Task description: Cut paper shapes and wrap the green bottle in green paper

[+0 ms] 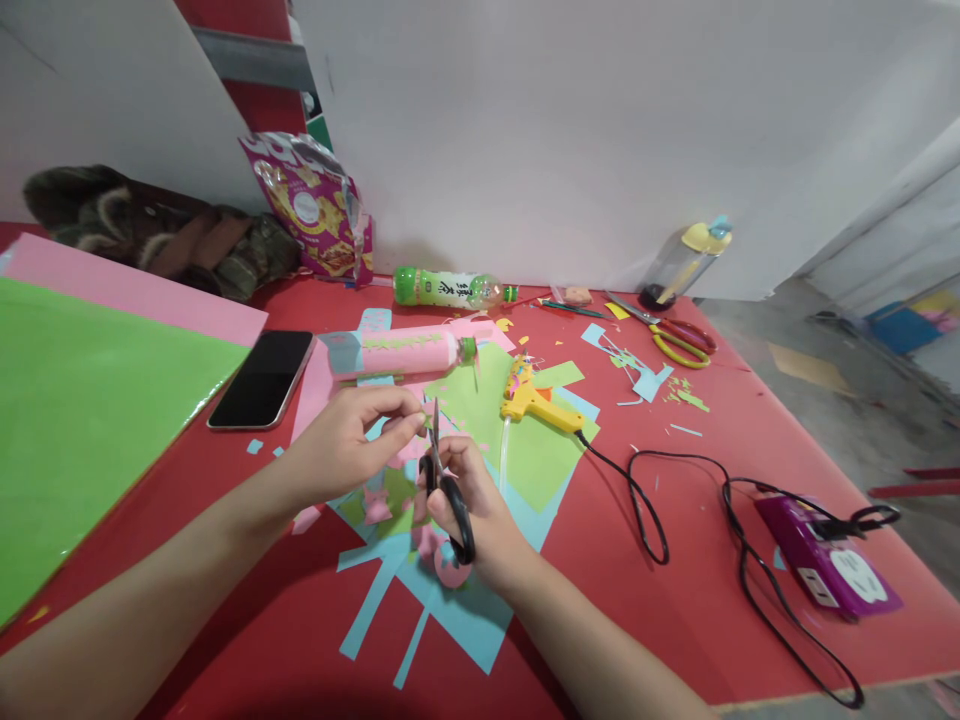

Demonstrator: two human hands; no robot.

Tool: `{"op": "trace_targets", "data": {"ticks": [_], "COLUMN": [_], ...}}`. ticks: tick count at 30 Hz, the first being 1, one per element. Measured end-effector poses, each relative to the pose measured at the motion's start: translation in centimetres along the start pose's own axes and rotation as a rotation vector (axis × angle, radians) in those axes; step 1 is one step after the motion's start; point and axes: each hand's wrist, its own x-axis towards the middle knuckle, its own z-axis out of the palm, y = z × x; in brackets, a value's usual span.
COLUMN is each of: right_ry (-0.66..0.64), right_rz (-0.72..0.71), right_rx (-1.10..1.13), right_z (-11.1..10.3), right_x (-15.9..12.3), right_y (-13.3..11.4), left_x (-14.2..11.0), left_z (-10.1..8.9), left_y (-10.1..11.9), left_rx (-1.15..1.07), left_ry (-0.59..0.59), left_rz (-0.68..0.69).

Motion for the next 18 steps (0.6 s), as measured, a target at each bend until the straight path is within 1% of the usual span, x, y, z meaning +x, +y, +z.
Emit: {"op": "trace_targets", "data": {"ticks": [10,15,18], "right_ry": [0.003,0.022,0.011], "right_rz": [0.003,0.014,0.009], "right_rx": [0.032,0.015,0.007], "right_z": [0.02,0.14,0.15], "right_x": [-0.06,-0.06,-0.01], "right_y": [-0.01,-0.13,-0.12], "left_x": [-0.04,-0.12,-0.17], "left_z": [-0.04,-0.27,-0.5], "left_y": [-0.01,0.0,-0.1], "left_rx": [-0.012,-0.034,-0.037], "left_ry": [-0.001,-0.02,-0.033], "left_rz": [-0.012,-0.016,-0.024]}}
